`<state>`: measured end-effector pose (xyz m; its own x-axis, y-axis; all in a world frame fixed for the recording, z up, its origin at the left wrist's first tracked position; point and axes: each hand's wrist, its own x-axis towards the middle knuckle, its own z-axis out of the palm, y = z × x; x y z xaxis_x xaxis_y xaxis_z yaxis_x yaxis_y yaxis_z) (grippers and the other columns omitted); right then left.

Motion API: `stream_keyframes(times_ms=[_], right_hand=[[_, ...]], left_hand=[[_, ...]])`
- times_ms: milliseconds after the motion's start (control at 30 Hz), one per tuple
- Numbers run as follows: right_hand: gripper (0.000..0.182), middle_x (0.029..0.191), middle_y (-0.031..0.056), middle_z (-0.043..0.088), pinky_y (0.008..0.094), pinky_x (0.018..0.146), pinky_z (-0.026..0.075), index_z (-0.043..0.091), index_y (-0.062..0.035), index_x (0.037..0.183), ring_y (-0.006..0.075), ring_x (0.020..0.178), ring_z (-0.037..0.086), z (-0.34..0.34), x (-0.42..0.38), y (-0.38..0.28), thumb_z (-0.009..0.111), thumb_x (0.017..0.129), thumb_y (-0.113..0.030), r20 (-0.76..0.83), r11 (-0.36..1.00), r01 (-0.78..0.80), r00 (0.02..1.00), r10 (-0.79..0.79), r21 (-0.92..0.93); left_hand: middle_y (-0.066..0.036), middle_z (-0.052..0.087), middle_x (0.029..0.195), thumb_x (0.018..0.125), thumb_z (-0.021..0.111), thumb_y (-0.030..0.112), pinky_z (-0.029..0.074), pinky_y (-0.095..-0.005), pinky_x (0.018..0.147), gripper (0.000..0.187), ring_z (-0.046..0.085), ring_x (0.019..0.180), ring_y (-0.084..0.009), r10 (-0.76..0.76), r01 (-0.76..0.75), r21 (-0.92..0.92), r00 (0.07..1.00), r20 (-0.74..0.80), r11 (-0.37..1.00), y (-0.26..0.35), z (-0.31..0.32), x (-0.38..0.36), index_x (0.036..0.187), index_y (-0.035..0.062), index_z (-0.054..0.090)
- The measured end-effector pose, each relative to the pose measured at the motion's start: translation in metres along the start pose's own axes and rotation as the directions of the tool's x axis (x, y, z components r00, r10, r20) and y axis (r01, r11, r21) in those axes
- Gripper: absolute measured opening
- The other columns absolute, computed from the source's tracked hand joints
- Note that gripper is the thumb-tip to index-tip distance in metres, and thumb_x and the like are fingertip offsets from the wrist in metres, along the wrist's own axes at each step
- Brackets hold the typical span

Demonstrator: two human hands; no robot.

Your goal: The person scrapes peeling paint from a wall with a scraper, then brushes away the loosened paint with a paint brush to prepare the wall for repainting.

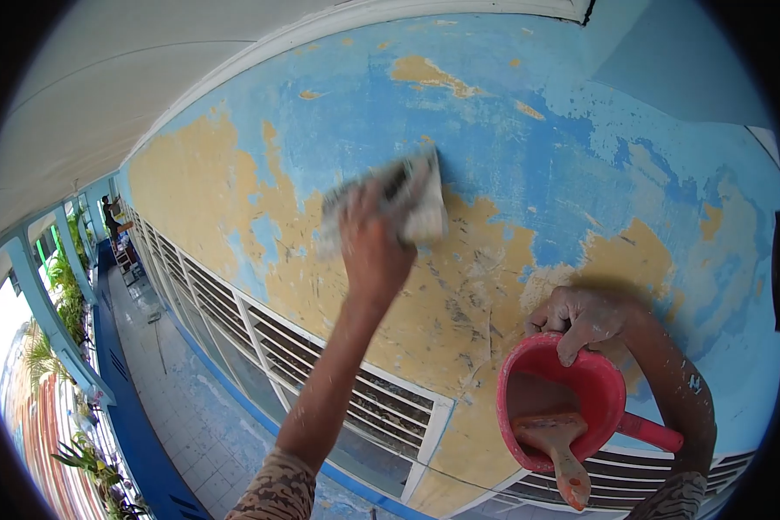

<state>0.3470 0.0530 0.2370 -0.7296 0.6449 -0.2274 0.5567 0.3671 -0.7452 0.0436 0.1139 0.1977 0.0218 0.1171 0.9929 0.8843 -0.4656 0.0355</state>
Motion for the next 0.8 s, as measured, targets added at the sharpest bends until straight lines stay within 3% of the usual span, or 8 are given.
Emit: stream_keyframes(times_ms=[67,167,267,333,467,533,667,800], right_hand=[[0.011,0.078,0.0024,0.059,0.0283,0.046,0.035,0.063,0.0041,0.057,0.0083,0.056,0.048,-0.003,0.000,0.004,0.071,0.059,-0.003,0.017,1.000,-0.002,1.000,0.002,0.002],[0.011,0.078,0.0025,0.059,0.0280,0.047,0.035,0.064,0.0045,0.058,0.0086,0.057,0.049,-0.003,0.001,0.008,0.071,0.060,-0.003,0.020,1.000,0.019,1.000,-0.019,-0.005],[0.011,0.077,0.0024,0.059,0.0279,0.047,0.035,0.064,0.0049,0.058,0.0089,0.057,0.048,-0.001,0.001,0.008,0.071,0.060,-0.003,0.007,1.000,0.011,1.000,-0.011,-0.009],[0.011,0.076,0.0022,0.058,0.0279,0.047,0.034,0.064,0.0052,0.057,0.0090,0.057,0.047,-0.002,0.002,0.007,0.071,0.059,-0.003,0.007,1.000,0.002,1.000,-0.002,-0.004],[0.011,0.075,0.0025,0.058,0.0288,0.048,0.034,0.063,0.0057,0.056,0.0093,0.057,0.046,0.000,0.000,0.003,0.070,0.057,-0.003,0.003,1.000,0.009,1.000,-0.009,0.014],[0.011,0.074,0.0027,0.058,0.0291,0.048,0.034,0.063,0.0058,0.056,0.0094,0.057,0.045,0.000,0.000,0.004,0.070,0.057,-0.003,-0.004,0.999,0.049,0.999,-0.049,0.008],[0.010,0.074,0.0036,0.059,0.0297,0.048,0.034,0.064,0.0063,0.057,0.0102,0.058,0.046,-0.002,-0.001,0.001,0.069,0.056,-0.002,-0.006,0.999,0.042,0.999,-0.042,-0.007],[0.010,0.074,0.0041,0.059,0.0302,0.049,0.036,0.064,0.0060,0.057,0.0110,0.059,0.047,0.002,-0.001,0.000,0.069,0.055,-0.002,-0.031,1.000,0.023,0.999,-0.024,-0.019]], left_hand=[[-0.006,0.059,0.136,0.063,0.067,-0.012,0.042,-0.0492,0.106,0.094,0.054,0.121,-0.0336,-0.052,0.052,-0.023,0.999,0.010,0.998,-0.003,-0.003,0.028,0.144,0.0349,0.057],[-0.006,0.059,0.135,0.064,0.066,-0.011,0.043,-0.0485,0.104,0.094,0.054,0.119,-0.0328,0.012,-0.006,-0.056,0.995,0.101,0.998,0.010,-0.010,-0.011,0.145,0.0340,0.057],[-0.006,0.059,0.135,0.064,0.065,-0.011,0.044,-0.0478,0.101,0.092,0.054,0.120,-0.0324,-0.014,0.014,0.004,0.995,0.102,1.000,0.010,-0.009,-0.019,0.145,0.0327,0.057],[-0.006,0.059,0.135,0.064,0.065,-0.011,0.045,-0.0466,0.100,0.093,0.054,0.119,-0.0320,-0.007,0.010,-0.053,0.998,0.056,0.999,0.000,-0.007,0.004,0.145,0.0326,0.057],[-0.004,0.059,0.136,0.063,0.067,-0.011,0.043,-0.0456,0.103,0.093,0.054,0.119,-0.0314,0.002,0.000,-0.028,0.998,0.056,1.000,0.003,-0.010,-0.010,0.144,0.0342,0.058],[-0.004,0.059,0.136,0.063,0.067,-0.009,0.042,-0.0451,0.105,0.091,0.054,0.119,-0.0322,-0.004,0.004,0.000,0.988,0.155,1.000,0.010,-0.013,-0.029,0.143,0.0338,0.059],[-0.005,0.058,0.136,0.060,0.069,-0.010,0.043,-0.0454,0.105,0.095,0.054,0.121,-0.0312,0.005,0.008,-0.103,0.992,0.125,0.995,-0.004,-0.014,-0.001,0.143,0.0347,0.059],[-0.006,0.058,0.136,0.063,0.072,-0.008,0.041,-0.0481,0.108,0.093,0.053,0.122,-0.0321,0.007,-0.007,-0.001,0.992,0.130,1.000,0.015,-0.011,-0.024,0.144,0.0352,0.058]])
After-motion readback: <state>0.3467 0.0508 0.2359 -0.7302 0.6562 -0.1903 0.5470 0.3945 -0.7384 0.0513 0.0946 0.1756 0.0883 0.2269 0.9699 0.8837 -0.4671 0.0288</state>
